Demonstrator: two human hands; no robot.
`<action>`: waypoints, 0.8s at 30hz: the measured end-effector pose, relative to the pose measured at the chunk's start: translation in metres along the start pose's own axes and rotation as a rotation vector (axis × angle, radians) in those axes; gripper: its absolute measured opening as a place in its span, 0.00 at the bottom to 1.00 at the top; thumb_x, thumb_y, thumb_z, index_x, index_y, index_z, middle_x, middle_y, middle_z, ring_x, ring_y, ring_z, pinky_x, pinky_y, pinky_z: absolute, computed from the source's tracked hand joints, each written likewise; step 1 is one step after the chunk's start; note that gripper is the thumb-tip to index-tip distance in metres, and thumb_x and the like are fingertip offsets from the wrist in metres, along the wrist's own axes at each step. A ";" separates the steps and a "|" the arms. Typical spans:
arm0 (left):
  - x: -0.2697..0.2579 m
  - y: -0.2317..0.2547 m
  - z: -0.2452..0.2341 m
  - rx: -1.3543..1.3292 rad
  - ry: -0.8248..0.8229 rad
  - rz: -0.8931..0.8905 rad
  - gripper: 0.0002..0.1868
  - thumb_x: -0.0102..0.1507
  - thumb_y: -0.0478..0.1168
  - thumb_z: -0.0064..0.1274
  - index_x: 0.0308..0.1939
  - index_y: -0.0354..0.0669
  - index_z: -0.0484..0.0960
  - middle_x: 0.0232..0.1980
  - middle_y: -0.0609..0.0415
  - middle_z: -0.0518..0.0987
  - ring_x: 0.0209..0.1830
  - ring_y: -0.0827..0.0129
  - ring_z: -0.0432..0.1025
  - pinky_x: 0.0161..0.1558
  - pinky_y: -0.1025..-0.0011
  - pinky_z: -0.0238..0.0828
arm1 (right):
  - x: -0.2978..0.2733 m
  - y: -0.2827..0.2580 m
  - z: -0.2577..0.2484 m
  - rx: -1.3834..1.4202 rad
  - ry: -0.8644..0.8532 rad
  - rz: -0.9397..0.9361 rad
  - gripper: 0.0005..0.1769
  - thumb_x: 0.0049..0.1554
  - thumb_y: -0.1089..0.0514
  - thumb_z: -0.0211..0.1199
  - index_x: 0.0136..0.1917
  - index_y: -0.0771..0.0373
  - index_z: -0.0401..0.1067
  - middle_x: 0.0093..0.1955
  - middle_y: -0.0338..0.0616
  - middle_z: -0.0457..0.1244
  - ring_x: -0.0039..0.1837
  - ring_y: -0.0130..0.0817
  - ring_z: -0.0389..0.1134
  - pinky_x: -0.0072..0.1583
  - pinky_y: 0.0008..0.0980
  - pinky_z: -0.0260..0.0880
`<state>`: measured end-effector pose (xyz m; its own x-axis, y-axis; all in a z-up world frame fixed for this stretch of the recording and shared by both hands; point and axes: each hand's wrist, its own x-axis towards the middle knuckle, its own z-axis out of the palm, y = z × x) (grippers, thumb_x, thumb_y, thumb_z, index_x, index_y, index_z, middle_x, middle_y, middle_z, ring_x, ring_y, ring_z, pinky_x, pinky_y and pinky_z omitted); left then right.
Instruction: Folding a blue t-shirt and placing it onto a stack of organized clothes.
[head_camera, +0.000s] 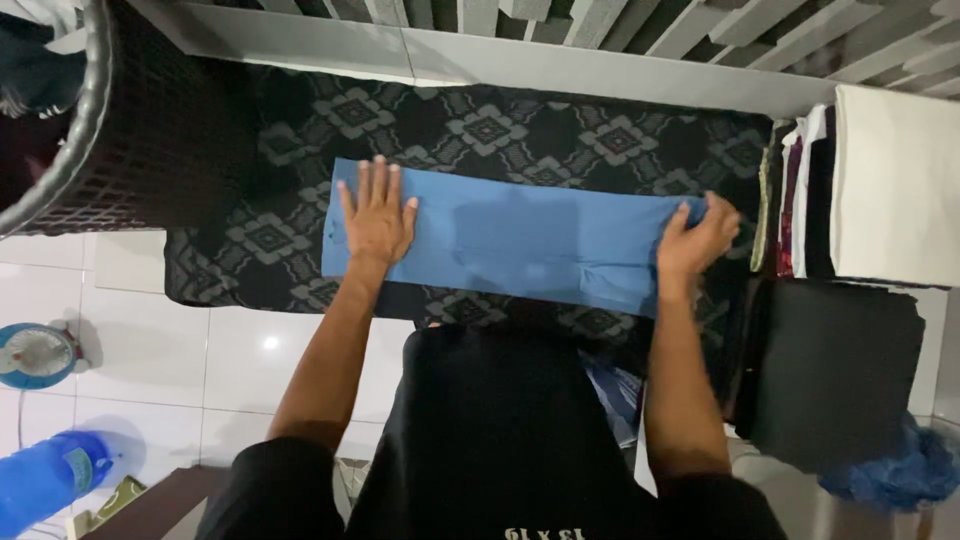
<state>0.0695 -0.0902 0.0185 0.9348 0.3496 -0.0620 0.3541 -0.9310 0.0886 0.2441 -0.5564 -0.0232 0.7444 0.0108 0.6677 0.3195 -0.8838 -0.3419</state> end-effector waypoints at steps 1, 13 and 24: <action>0.001 -0.005 -0.002 0.001 0.004 0.003 0.33 0.74 0.57 0.34 0.80 0.49 0.60 0.85 0.52 0.52 0.85 0.55 0.42 0.79 0.40 0.27 | 0.002 -0.023 -0.009 0.000 0.006 0.002 0.20 0.65 0.47 0.62 0.60 0.64 0.73 0.57 0.54 0.65 0.55 0.54 0.67 0.56 0.54 0.65; 0.005 0.002 -0.045 -0.026 -0.231 -0.044 0.66 0.57 0.83 0.38 0.82 0.36 0.45 0.86 0.41 0.39 0.86 0.47 0.30 0.78 0.34 0.17 | -0.025 -0.043 -0.020 -0.113 -0.619 -0.134 0.36 0.64 0.44 0.59 0.75 0.72 0.66 0.79 0.69 0.53 0.78 0.69 0.52 0.74 0.65 0.50; -0.074 -0.063 0.037 0.075 0.502 -0.363 0.27 0.55 0.65 0.62 0.54 0.68 0.76 0.52 0.66 0.72 0.50 0.63 0.69 0.42 0.57 0.67 | -0.045 -0.190 -0.004 0.508 -0.652 -0.495 0.11 0.55 0.55 0.70 0.53 0.52 0.78 0.51 0.36 0.67 0.52 0.40 0.69 0.52 0.41 0.67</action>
<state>-0.0232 -0.0620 -0.0195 0.6600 0.6352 0.4012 0.6661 -0.7417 0.0787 0.1477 -0.3905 0.0139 0.5877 0.7212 0.3667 0.7865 -0.4030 -0.4679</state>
